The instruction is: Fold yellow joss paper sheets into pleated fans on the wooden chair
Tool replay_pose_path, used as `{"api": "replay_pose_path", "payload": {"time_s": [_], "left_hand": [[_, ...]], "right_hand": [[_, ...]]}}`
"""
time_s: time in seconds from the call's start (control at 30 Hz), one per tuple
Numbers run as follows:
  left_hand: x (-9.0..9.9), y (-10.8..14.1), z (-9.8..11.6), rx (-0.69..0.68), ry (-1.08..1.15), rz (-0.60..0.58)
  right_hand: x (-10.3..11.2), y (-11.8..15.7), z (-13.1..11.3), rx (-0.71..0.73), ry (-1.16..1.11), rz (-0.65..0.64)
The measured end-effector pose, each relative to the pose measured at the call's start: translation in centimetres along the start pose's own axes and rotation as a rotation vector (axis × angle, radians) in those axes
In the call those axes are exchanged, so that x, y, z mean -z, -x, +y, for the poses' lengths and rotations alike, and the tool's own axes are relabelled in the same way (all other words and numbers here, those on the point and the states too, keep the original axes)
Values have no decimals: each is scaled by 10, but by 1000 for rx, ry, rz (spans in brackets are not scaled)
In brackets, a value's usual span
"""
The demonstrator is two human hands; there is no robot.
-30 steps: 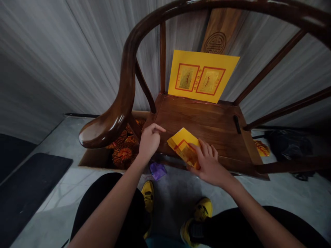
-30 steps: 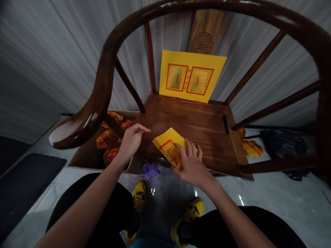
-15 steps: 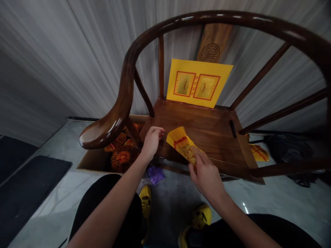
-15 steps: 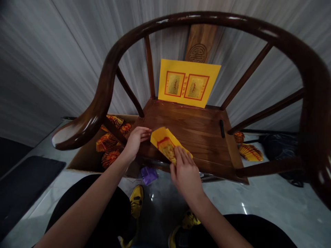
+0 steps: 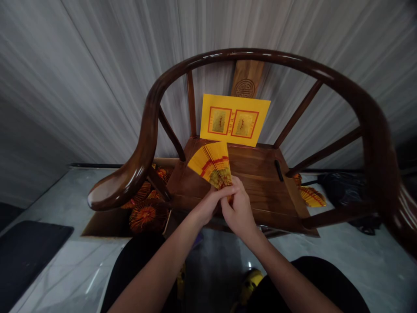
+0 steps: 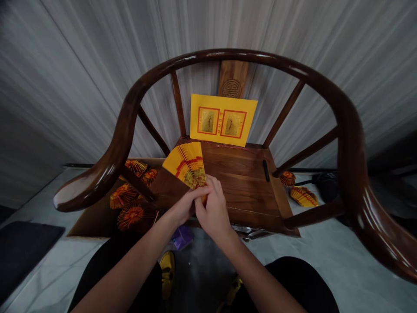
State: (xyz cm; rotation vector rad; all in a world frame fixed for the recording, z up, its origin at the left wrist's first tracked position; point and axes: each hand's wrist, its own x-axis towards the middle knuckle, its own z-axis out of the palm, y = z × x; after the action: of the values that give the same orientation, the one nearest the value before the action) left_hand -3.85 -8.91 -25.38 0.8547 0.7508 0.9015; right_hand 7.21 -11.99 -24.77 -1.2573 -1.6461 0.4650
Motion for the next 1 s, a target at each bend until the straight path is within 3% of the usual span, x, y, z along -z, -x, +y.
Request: {"api": "replay_pose_path", "payload": {"time_s": [0.07,0.17,0.3,0.5,0.7,1.0], "left_hand": [[5,-8,1,-34,-36,1],[12,-21,-3,-59,-59,7],[13,-29,-11,-34,-101,-43],[4,-25,-10,-70,-139,-173],[10,-20,-4,1,-209,-119],[17,-25,-1,73,-151,-94]], "right_hand": [[9,-9,4,-30,-6,-132],[33,-28,14,-154,-250,-361],[49,-47,18,-283,-412,-260],[39,-59,10,-285,-435,-266],[52,-69,20,-237,-352,-195],[52,-65,26,-210,-301,-293]]}}
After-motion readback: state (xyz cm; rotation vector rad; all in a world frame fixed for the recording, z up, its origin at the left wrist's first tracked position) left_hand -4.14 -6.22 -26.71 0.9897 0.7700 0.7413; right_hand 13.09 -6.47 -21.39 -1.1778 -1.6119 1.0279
